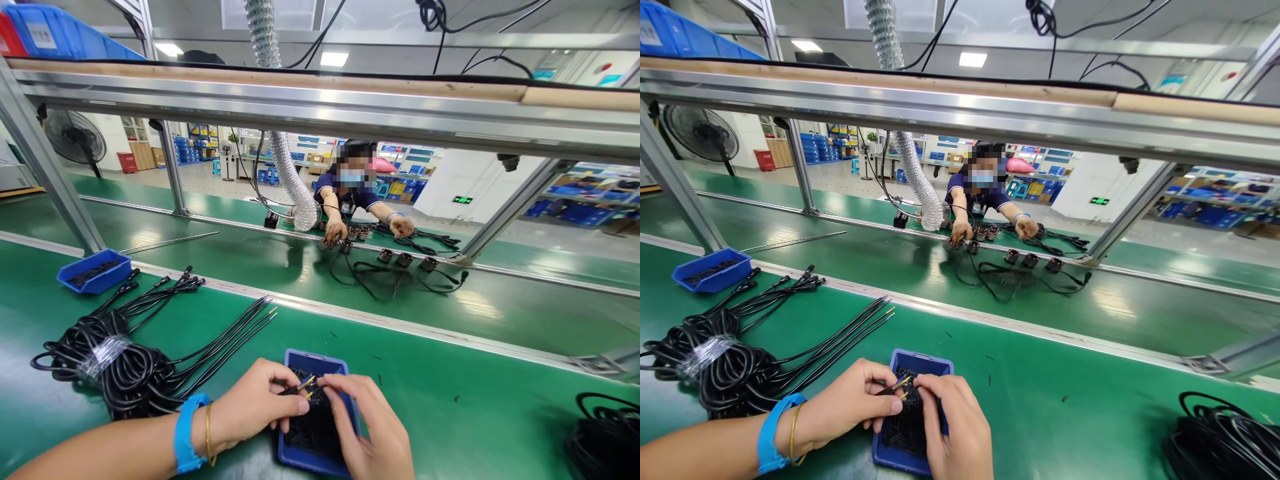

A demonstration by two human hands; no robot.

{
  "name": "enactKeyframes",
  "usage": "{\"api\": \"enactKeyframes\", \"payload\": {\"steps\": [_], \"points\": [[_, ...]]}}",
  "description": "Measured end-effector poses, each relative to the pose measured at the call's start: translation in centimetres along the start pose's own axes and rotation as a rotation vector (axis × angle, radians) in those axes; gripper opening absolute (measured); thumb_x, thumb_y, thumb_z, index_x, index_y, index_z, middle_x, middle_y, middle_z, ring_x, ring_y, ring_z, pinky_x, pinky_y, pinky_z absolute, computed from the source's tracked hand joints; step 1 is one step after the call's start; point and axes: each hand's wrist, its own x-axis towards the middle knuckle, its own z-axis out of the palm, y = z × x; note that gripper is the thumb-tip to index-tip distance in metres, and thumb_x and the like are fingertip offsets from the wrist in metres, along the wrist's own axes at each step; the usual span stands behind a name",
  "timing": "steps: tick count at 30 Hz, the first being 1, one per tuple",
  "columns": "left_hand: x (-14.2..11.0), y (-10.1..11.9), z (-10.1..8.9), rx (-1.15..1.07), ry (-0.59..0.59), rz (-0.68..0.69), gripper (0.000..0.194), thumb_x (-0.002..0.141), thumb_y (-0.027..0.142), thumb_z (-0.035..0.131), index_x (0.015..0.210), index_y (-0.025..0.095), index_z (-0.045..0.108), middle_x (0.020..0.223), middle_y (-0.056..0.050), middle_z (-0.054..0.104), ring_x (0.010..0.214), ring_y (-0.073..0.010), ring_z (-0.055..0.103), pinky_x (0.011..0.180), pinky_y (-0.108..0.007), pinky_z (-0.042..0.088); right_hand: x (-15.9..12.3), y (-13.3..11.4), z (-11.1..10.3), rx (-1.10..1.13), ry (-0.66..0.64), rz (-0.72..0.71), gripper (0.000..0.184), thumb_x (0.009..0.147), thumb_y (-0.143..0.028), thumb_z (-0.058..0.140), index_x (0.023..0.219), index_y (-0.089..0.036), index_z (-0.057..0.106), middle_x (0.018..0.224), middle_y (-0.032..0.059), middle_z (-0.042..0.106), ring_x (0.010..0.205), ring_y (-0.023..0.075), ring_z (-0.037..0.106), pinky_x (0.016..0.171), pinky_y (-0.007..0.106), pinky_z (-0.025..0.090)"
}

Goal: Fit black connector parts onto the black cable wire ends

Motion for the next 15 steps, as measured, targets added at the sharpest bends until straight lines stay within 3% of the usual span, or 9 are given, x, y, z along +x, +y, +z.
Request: {"api": "enactKeyframes", "payload": {"steps": [8, 11, 15], "points": [[-0.3, 0.2, 0.0, 0.000, -0.014, 0.013, 0.025, 0.069, 0.037, 0.072, 0.075, 0.016, 0.060, 0.060, 0.006, 0.054, 0.052, -0.0091, 0.051, 0.049, -0.021, 0.033, 0.3, -0.1, 0.2, 0.061, -0.122, -0.065, 0.029, 0.093, -0.009, 0.054, 0.113, -0.027, 0.066, 0.094, 0.0031, 0.078, 0.081, 0.0174, 0.074, 0.074, 0.026, 0.061], [-0.6, 0.6, 0.0, -0.058, -0.012, 0.081, 0.017, 0.066, 0.023, 0.065, 0.081, 0.017, 0.059, 0.074, 0.003, 0.058, 0.063, -0.0101, 0.053, 0.054, -0.021, 0.038, 0.2, -0.1, 0.1, 0.107, -0.092, -0.041, 0.033, 0.093, -0.010, 0.055, 0.122, -0.026, 0.061, 0.100, 0.0038, 0.079, 0.085, 0.0173, 0.076, 0.079, 0.025, 0.061], [-1.0, 1.3, -0.1, -0.116, 0.012, 0.134, 0.021, 0.061, 0.015, 0.063, 0.079, 0.018, 0.053, 0.079, 0.003, 0.057, 0.068, -0.0113, 0.056, 0.057, -0.023, 0.043, -0.3, -0.2, 0.6, 0.151, -0.032, 0.020, 0.032, 0.089, -0.012, 0.065, 0.117, -0.028, 0.062, 0.092, -0.0013, 0.078, 0.077, 0.0151, 0.076, 0.077, 0.021, 0.061]]}}
